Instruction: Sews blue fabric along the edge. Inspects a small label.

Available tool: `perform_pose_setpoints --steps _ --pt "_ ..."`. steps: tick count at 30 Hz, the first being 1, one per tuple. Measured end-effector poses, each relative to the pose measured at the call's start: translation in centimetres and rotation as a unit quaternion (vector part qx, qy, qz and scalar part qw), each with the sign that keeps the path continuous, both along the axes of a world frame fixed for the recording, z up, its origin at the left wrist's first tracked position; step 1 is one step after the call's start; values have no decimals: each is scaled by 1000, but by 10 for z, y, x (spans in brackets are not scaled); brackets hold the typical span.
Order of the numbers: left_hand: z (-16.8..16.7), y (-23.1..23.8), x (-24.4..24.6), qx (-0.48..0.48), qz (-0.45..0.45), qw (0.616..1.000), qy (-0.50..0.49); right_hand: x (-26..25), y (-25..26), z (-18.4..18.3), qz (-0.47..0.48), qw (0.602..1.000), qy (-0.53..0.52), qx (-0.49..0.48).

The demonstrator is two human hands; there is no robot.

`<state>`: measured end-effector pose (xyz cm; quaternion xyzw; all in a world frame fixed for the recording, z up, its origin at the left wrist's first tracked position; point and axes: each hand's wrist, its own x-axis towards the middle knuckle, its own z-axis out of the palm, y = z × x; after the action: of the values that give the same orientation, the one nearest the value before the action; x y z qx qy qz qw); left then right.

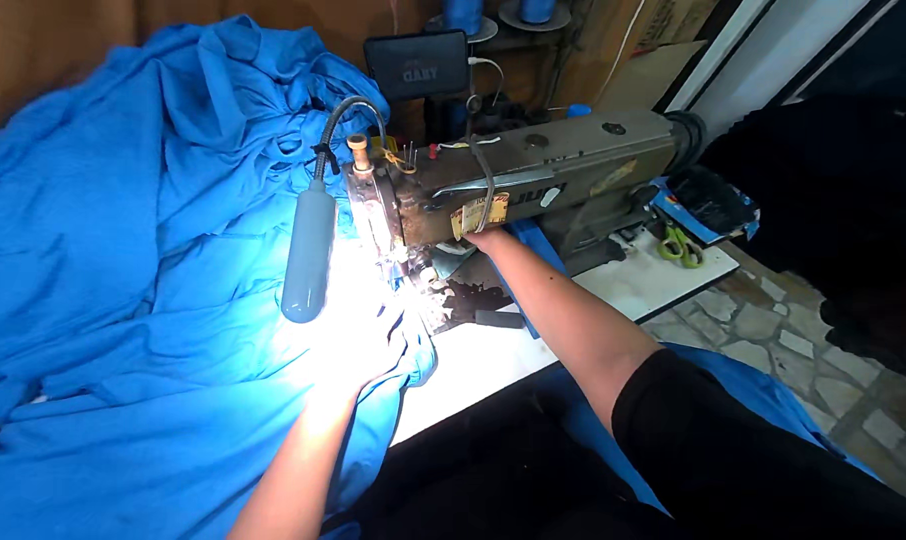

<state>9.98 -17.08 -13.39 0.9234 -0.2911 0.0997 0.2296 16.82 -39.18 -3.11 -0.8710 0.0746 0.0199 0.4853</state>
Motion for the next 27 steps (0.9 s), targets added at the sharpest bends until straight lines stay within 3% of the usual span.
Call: perform_pose_setpoints --steps 3,7,10,12,14,16,18,19,20,22,27 --pt "2 2 -1 6 -16 1000 -7 8 -7 -24 -85 984 -31 152" --pt "-2 4 0 12 -27 999 -24 1 -9 -35 -225 926 -67 297" --pt "0 -3 -16 -11 2 1000 7 -37 -14 -35 -178 922 -80 333" --pt "14 -26 -43 -123 33 991 51 -65 -16 -42 -118 940 -134 289" --pt "35 -54 -72 -290 59 934 201 -93 -14 -53 -62 940 -209 263" --pt "43 -75 -86 -491 38 790 365 -116 -7 -64 7 928 -262 266" --pt "40 -89 -93 -637 5 651 412 -133 -1 -71 58 919 -267 285" --pt "39 -92 -95 -678 -7 611 409 -140 1 -72 71 916 -255 300" --pt "39 -93 -98 -699 -6 590 405 -146 2 -73 80 916 -236 314" --pt "39 -93 -102 -712 13 581 394 -158 1 -73 90 917 -201 333" --pt "39 -91 -105 -694 62 634 335 -166 0 -73 112 904 -179 372"
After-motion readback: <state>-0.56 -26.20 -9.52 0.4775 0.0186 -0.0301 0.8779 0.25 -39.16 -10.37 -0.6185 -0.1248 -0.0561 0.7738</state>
